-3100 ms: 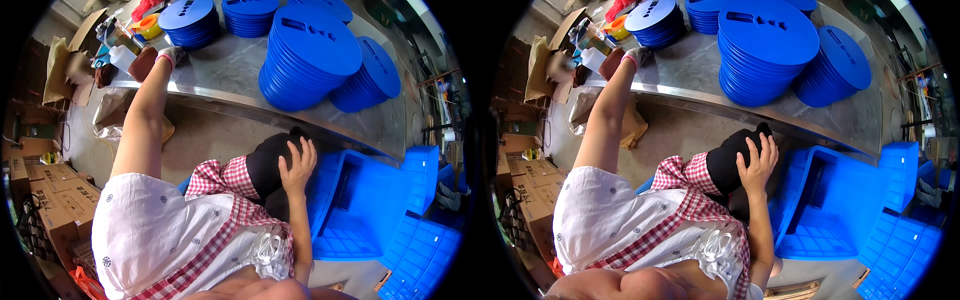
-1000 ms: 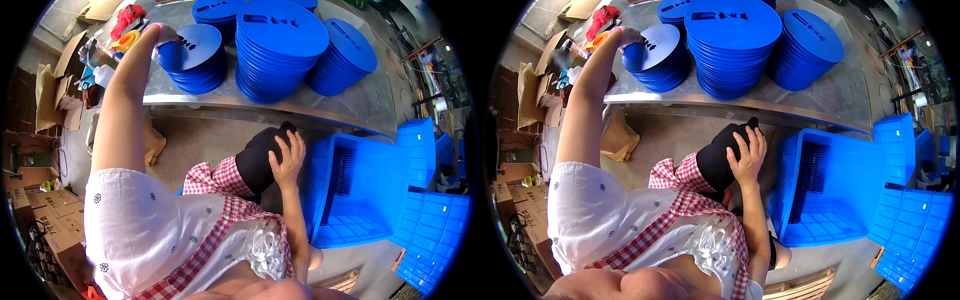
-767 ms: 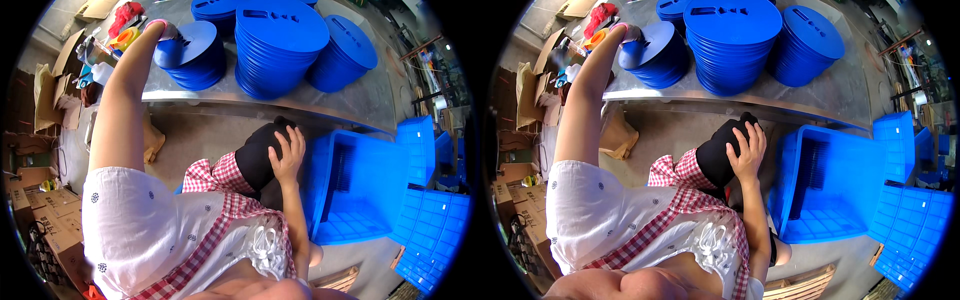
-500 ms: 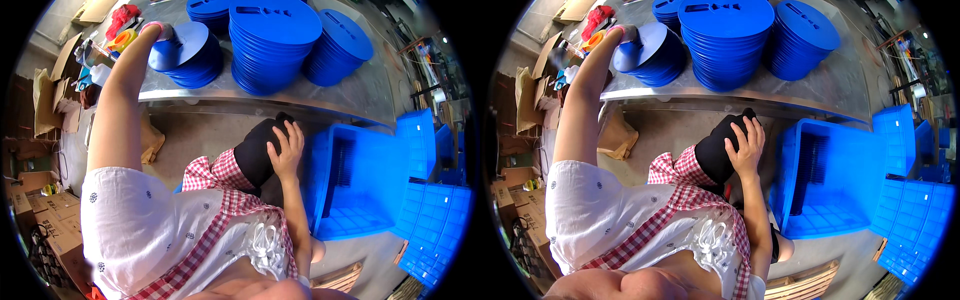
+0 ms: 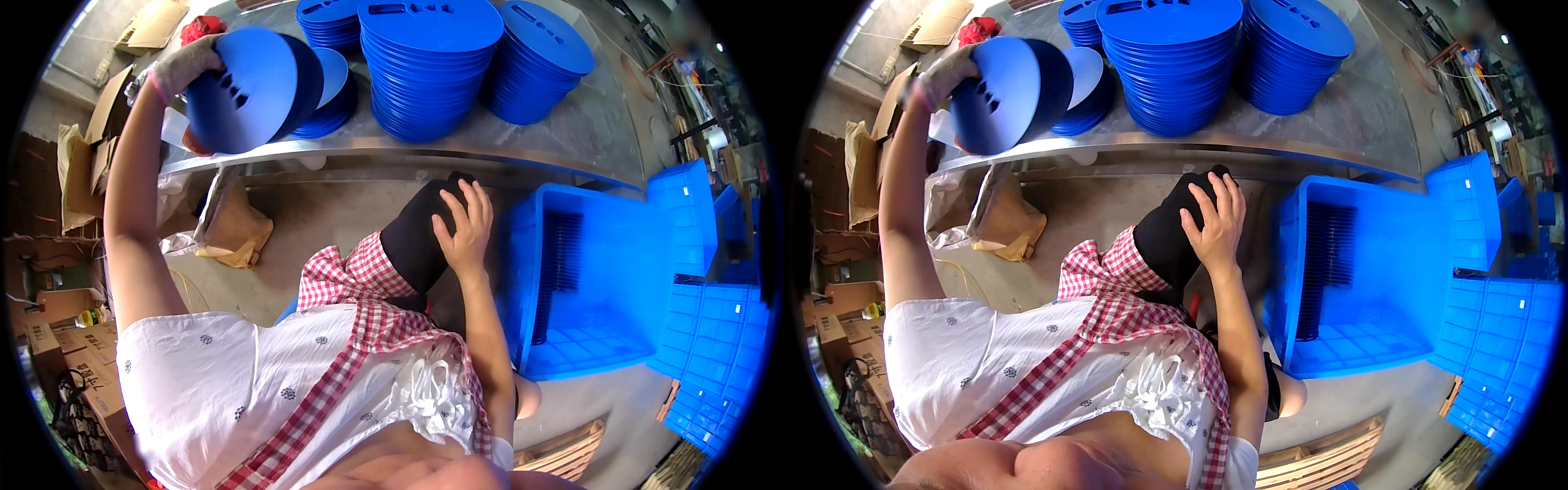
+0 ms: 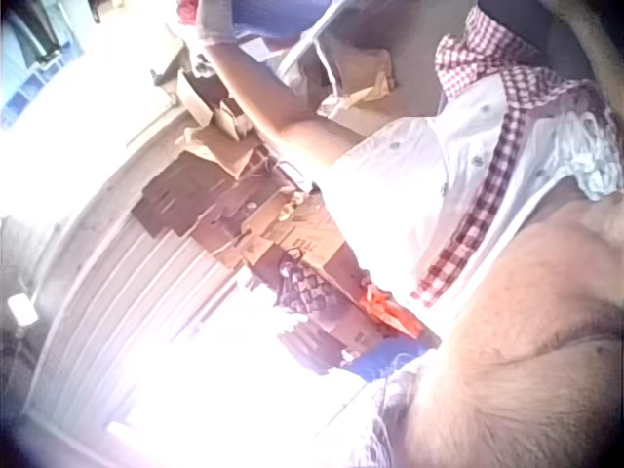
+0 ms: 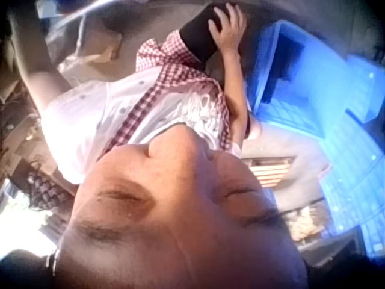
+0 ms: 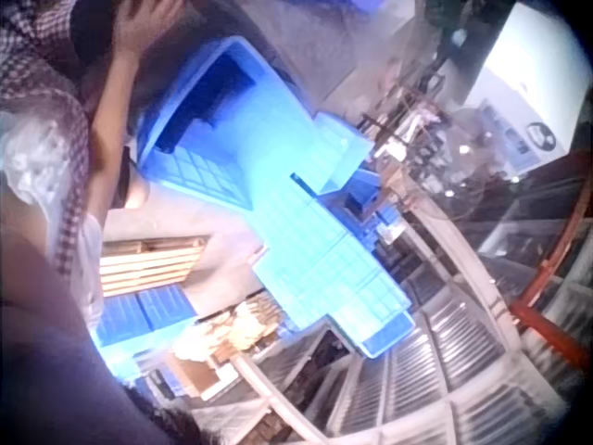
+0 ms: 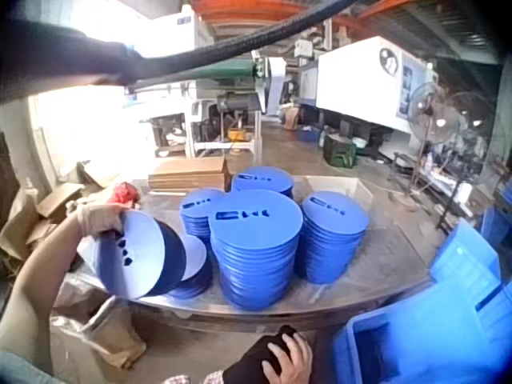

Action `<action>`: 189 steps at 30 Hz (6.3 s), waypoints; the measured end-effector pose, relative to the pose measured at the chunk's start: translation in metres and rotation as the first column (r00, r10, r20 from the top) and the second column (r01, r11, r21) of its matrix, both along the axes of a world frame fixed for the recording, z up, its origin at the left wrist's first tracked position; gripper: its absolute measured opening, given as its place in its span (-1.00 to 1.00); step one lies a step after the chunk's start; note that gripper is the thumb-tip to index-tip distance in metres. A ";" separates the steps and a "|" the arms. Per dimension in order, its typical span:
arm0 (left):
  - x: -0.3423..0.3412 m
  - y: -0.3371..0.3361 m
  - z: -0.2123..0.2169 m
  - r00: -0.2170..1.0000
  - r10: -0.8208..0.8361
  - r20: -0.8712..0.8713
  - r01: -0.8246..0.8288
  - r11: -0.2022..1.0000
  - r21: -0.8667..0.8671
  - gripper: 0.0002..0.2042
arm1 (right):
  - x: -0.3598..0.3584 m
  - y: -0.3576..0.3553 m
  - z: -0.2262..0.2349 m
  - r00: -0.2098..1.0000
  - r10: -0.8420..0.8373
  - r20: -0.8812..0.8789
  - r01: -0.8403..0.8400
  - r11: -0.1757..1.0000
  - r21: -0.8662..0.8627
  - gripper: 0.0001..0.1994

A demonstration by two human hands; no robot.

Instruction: The person picks up stacks of blue plastic lids from a metal table and places them into a blue plastic bin. They handle the lids by hand, stacking them neatly inside the bin and occasionally adjusting the stack.

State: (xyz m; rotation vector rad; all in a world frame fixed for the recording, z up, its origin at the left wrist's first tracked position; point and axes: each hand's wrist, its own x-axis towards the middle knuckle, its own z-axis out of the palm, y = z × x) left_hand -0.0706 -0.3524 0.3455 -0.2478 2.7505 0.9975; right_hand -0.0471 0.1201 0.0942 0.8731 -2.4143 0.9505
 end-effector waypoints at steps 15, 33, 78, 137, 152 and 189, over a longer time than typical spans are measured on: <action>-0.027 0.332 -0.162 0.924 -0.267 0.273 -0.168 0.356 0.919 -0.61 | 0.053 0.087 0.060 0.890 0.221 0.399 0.303 0.367 -0.879 -0.28; 0.029 0.425 -0.210 0.810 -0.288 0.511 -0.400 0.366 0.840 -0.49 | 0.115 0.142 0.020 0.908 -0.276 0.316 0.419 0.633 -0.651 -0.10; -0.003 0.732 -0.386 0.084 -0.424 0.902 -0.448 0.792 0.415 -0.30 | -0.004 0.504 -0.126 -0.242 -0.355 0.903 0.697 0.584 0.416 -0.54; -0.087 -0.020 -0.136 0.943 0.332 0.032 -0.332 0.943 -0.018 -0.69 | 0.103 0.468 -0.265 0.099 -0.120 0.988 0.986 0.148 -0.081 -0.31; -0.165 -0.221 -0.226 0.615 0.516 0.596 -0.665 0.746 0.041 -0.80 | 0.072 0.450 -0.290 -0.255 -0.555 0.792 0.953 -0.006 0.303 -0.51; -0.074 -0.215 -0.228 0.748 0.495 0.441 -0.544 0.839 -0.020 -0.76 | 0.068 0.373 -0.157 0.166 -0.262 0.951 0.986 0.017 -0.168 -0.58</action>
